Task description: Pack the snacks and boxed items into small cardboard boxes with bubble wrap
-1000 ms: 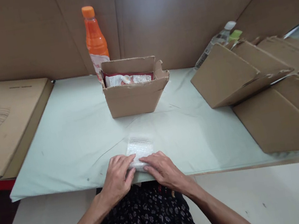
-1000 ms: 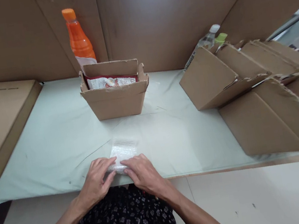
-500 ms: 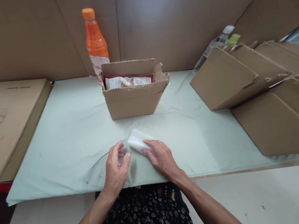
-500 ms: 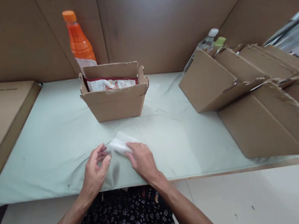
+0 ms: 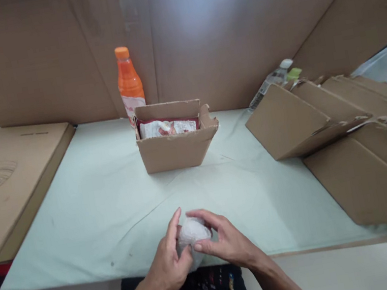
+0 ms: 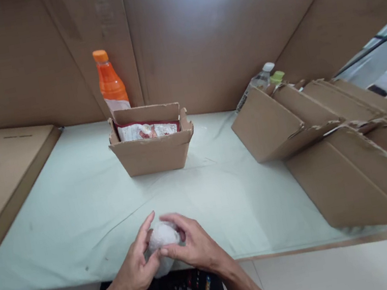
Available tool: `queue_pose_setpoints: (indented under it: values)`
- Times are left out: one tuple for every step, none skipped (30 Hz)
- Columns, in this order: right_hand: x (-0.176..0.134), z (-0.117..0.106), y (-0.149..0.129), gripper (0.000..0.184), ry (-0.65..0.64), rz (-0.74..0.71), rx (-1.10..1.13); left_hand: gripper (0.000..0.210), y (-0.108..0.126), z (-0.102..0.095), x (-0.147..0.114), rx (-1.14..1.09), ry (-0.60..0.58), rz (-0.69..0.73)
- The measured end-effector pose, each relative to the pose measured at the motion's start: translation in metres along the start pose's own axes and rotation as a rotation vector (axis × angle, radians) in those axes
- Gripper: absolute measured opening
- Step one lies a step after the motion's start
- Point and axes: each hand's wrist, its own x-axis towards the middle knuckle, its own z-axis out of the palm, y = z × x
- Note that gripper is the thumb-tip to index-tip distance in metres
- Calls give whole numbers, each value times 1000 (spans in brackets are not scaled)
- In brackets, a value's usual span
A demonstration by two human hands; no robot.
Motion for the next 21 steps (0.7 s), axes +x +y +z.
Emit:
queue_pose_setpoints:
  values:
    - [2,-3,-3,42,4,-3,-6,78,-1,-1,0,36,-6,7]
    - [4,-4,-5,31,35,-5,-7,78,-3,-2,1,61,-2,14]
    - [7,-6,-6,26,82,-2,2,78,-6,-3,2,79,4,20]
    - [9,-7,-7,25,125,6,23,77,-9,-4,4,97,2,23]
    - [11,-9,-7,26,134,20,47,75,-12,-5,7,123,-9,23]
    - [14,-11,-8,27,102,36,62,73,-14,-8,9,158,-26,26]
    - [16,-15,-9,27,38,43,58,73,-15,-11,12,199,-48,41]
    - [19,-20,-11,26,-37,42,38,73,-13,-15,15,246,-73,82]
    - [21,-27,-14,24,-99,34,8,76,-9,-22,18,308,-94,157]
    - [24,-37,-19,21,-125,19,-24,79,0,-30,23,387,-102,260]
    - [28,-49,-25,19,-106,-2,-49,81,12,-40,30,480,-81,384]
    - [32,-64,-32,17,-45,-29,-66,83,28,-51,38,580,-30,519]
    - [38,-80,-40,18,46,-63,-77,83,46,-63,48,687,60,639]
    - [44,-98,-48,19,154,-102,-88,79,66,-75,60,774,179,748]
    - [51,-116,-58,21,266,-149,-101,74,85,-86,73,840,301,837]
    - [59,-133,-67,23,367,-196,-120,71,101,-95,87,902,404,895]
    - [68,-148,-77,24,456,-242,-149,64,114,-102,100,958,465,937]
    - [77,-161,-87,26,525,-283,-193,55,122,-107,112,1003,487,965]
    - [86,-172,-97,28,569,-311,-257,44,125,-110,121,1039,470,979]
    - [96,-179,-106,29,586,-328,-339,34,124,-110,128,1060,429,987]
    - [105,-184,-114,29,582,-336,-432,28,119,-109,131,1064,380,993]
